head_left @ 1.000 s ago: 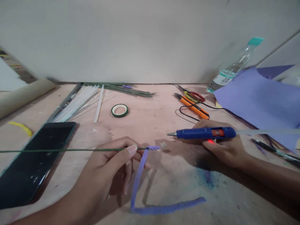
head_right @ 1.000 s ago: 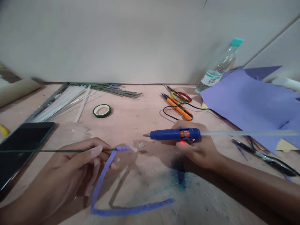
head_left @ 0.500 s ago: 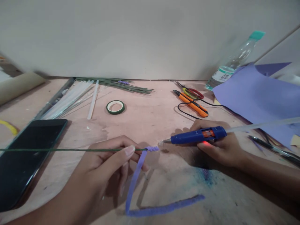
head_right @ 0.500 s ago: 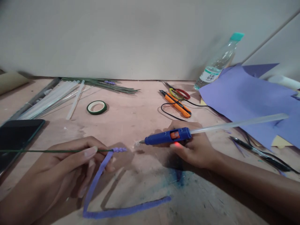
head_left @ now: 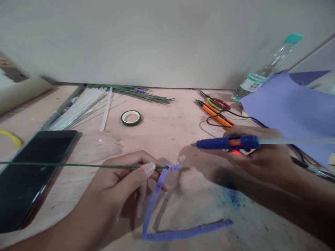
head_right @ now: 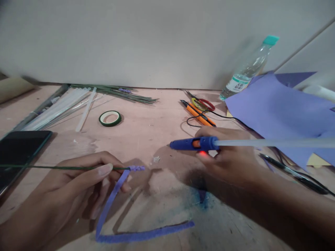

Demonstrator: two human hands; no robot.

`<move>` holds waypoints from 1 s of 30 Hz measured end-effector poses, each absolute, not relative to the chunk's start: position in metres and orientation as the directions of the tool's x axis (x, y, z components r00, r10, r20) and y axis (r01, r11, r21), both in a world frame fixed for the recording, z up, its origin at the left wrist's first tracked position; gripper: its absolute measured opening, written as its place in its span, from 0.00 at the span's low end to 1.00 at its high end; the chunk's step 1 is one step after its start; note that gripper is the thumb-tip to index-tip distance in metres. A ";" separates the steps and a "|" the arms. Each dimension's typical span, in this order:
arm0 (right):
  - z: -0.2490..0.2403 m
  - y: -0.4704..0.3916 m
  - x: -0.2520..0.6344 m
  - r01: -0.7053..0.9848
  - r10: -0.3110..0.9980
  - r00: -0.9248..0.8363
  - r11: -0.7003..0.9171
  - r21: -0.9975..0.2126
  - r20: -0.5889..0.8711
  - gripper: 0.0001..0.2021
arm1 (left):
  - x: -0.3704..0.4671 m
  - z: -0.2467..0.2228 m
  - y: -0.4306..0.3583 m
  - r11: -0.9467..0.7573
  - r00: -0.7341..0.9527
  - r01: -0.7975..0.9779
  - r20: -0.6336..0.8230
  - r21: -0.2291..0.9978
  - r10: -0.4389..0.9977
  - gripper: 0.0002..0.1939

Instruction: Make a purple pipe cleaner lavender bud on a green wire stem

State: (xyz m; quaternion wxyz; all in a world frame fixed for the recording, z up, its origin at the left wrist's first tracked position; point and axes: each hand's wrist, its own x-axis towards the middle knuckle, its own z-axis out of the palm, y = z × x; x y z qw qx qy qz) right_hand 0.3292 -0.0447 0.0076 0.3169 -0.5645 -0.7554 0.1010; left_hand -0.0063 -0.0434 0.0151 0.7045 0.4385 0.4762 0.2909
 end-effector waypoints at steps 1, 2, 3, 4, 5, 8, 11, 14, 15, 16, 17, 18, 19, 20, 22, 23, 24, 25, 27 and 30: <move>0.012 -0.044 0.330 0.814 0.905 -0.100 0.313 -0.488 0.414 0.09 | -0.007 0.015 -0.044 0.451 0.374 0.006 -0.420 0.893 0.827 0.19; 0.016 -0.044 0.329 0.824 0.888 -0.051 0.295 -0.483 0.456 0.08 | -0.007 0.014 -0.044 0.449 0.373 0.008 -0.420 0.893 0.828 0.19; 0.021 -0.044 0.328 0.816 0.876 -0.020 0.292 -0.499 0.481 0.07 | -0.008 0.013 -0.044 0.441 0.373 0.009 -0.412 0.897 0.831 0.18; 0.025 -0.045 0.325 0.793 0.874 0.004 0.293 -0.534 0.485 0.06 | -0.009 0.012 -0.045 0.427 0.371 0.006 -0.398 0.904 0.839 0.18; 0.029 -0.046 0.322 0.766 0.882 0.006 0.299 -0.569 0.472 0.05 | -0.010 0.011 -0.045 0.411 0.367 0.011 -0.386 0.911 0.846 0.17; 0.035 -0.055 0.308 0.683 0.873 -0.080 0.400 -0.612 0.481 0.02 | -0.010 0.010 -0.046 0.394 0.352 0.030 -0.378 0.919 0.856 0.19; 0.029 -0.067 0.292 0.630 0.846 -0.224 0.505 -0.590 0.484 0.07 | -0.008 0.011 -0.048 0.446 0.360 -0.049 -0.400 0.894 0.843 0.21; 0.015 -0.075 0.280 0.449 0.827 -0.318 0.563 -0.694 0.464 0.14 | -0.006 0.011 -0.050 0.475 0.380 -0.134 -0.398 0.870 0.835 0.17; 0.010 -0.077 0.278 0.397 0.823 -0.348 0.564 -0.724 0.450 0.15 | -0.007 0.010 -0.051 0.460 0.381 -0.113 -0.389 0.881 0.839 0.17; 0.006 -0.078 0.276 0.372 0.824 -0.358 0.558 -0.742 0.440 0.16 | -0.007 0.009 -0.051 0.432 0.378 -0.075 -0.375 0.899 0.846 0.17; 0.003 -0.078 0.275 0.373 0.831 -0.360 0.544 -0.752 0.423 0.16 | -0.008 0.008 -0.052 0.399 0.375 -0.032 -0.359 0.917 0.855 0.18; 0.001 -0.078 0.275 0.389 0.841 -0.347 0.532 -0.752 0.416 0.16 | -0.008 0.008 -0.052 0.374 0.368 0.004 -0.349 0.927 0.862 0.19; 0.000 -0.078 0.276 0.406 0.844 -0.332 0.532 -0.743 0.422 0.15 | -0.008 0.007 -0.051 0.355 0.368 0.029 -0.340 0.934 0.865 0.19; 0.000 -0.077 0.277 0.424 0.845 -0.321 0.531 -0.734 0.426 0.15 | -0.009 0.007 -0.051 0.343 0.366 0.043 -0.334 0.938 0.869 0.19; 0.002 -0.074 0.278 0.432 0.838 -0.337 0.543 -0.720 0.430 0.13 | -0.009 0.007 -0.049 0.322 0.355 0.060 -0.322 0.945 0.878 0.19; 0.003 -0.072 0.279 0.421 0.829 -0.353 0.554 -0.718 0.433 0.14 | -0.009 0.007 -0.048 0.306 0.344 0.067 -0.310 0.950 0.886 0.19; 0.004 -0.070 0.279 0.405 0.822 -0.367 0.562 -0.721 0.435 0.14 | -0.009 0.007 -0.047 0.287 0.335 0.075 -0.295 0.955 0.895 0.19; 0.004 -0.068 0.279 0.388 0.818 -0.378 0.566 -0.727 0.434 0.15 | -0.010 0.007 -0.046 0.269 0.329 0.080 -0.280 0.960 0.902 0.19; 0.004 -0.066 0.280 0.378 0.820 -0.395 0.557 -0.740 0.415 0.16 | -0.010 0.007 -0.045 0.247 0.323 0.090 -0.263 0.965 0.909 0.20; 0.002 -0.065 0.282 0.399 0.830 -0.422 0.531 -0.748 0.364 0.15 | -0.011 0.006 -0.045 0.254 0.326 0.094 -0.271 0.963 0.906 0.17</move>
